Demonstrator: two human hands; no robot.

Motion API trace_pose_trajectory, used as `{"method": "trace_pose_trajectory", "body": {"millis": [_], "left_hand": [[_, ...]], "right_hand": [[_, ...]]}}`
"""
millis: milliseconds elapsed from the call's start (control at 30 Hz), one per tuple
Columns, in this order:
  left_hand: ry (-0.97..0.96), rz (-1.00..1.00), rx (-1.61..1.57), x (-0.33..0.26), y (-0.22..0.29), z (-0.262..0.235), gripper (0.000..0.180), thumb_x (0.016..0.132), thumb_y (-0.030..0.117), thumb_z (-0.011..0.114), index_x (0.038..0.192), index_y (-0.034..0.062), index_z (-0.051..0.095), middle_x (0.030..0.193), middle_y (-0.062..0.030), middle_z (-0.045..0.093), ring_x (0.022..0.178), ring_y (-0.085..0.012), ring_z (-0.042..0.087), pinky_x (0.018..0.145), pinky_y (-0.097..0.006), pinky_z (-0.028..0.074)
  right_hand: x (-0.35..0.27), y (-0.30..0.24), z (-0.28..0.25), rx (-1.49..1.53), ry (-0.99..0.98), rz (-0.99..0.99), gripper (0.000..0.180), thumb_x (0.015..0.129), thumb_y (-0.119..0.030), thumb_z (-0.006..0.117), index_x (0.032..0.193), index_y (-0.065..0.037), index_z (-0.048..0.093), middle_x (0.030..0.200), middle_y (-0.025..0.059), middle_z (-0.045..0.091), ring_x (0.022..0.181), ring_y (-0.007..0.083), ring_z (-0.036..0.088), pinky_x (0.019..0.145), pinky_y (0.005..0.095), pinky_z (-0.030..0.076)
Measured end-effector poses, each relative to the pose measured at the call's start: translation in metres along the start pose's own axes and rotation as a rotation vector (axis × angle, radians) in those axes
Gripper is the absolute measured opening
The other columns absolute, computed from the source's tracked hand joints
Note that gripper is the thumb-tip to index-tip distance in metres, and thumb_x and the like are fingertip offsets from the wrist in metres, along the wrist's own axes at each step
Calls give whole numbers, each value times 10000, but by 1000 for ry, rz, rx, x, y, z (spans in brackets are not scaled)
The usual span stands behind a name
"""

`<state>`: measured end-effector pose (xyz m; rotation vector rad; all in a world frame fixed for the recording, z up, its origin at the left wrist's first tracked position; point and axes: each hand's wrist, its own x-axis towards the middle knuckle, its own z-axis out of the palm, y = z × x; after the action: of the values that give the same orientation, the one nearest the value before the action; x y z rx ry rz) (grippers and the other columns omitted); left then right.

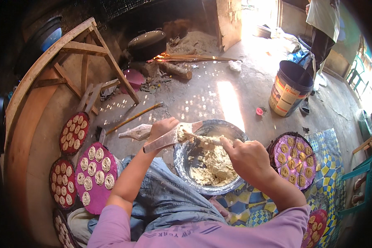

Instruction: The person scoops dough from a bowl and loads it into a piping bag, then pipes spiral-shaped dough onto round trays. The person repeats this process across multiple trays, occasionally adjusting the bag and refilling it.

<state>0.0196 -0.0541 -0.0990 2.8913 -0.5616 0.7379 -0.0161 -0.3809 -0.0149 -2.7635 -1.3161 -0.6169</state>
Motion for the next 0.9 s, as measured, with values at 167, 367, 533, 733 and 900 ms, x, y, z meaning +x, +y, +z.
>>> {"method": "trace_pose_trajectory", "body": {"millis": [167, 367, 533, 733, 900], "left_hand": [[-11, 74, -25, 11, 30, 5, 127, 768, 206, 613, 838, 119, 553, 743, -62, 537, 691, -260, 623, 549, -360, 498], [58, -160, -65, -3, 5, -8, 179, 761, 278, 683, 831, 148, 582, 777, -53, 580, 699, -248, 639, 580, -356, 519], [210, -34, -86, 3, 2, -2, 279, 730, 350, 726, 838, 120, 610, 801, -77, 607, 726, -279, 640, 606, -376, 527], [31, -114, -213, 3, 28, -2, 344, 703, 349, 716, 900, 102, 582, 801, -95, 590, 732, -301, 628, 616, -381, 521], [-34, -20, -209, -1, 44, 6, 267, 744, 323, 671, 865, 114, 559, 765, -78, 553, 728, -279, 631, 582, -379, 511]], "right_hand": [[27, -24, 6, 21, -81, -40, 371, 852, -77, 536, 1217, -99, 601, 701, 50, 594, 560, 195, 616, 500, 331, 477], [2, -12, -8, 126, -178, 157, 341, 836, -78, 541, 1170, -84, 609, 697, 52, 622, 572, 211, 640, 487, 344, 482], [2, -6, -1, 74, -47, 147, 367, 807, -60, 552, 1167, -86, 616, 663, 57, 597, 549, 218, 622, 502, 348, 473], [13, -7, 1, -3, -4, 30, 327, 836, -103, 574, 1153, -130, 648, 679, 36, 593, 553, 195, 606, 503, 337, 455], [18, -22, 18, 53, -111, -24, 347, 818, -77, 557, 1155, -102, 638, 684, 39, 593, 561, 188, 611, 520, 333, 472]]}}
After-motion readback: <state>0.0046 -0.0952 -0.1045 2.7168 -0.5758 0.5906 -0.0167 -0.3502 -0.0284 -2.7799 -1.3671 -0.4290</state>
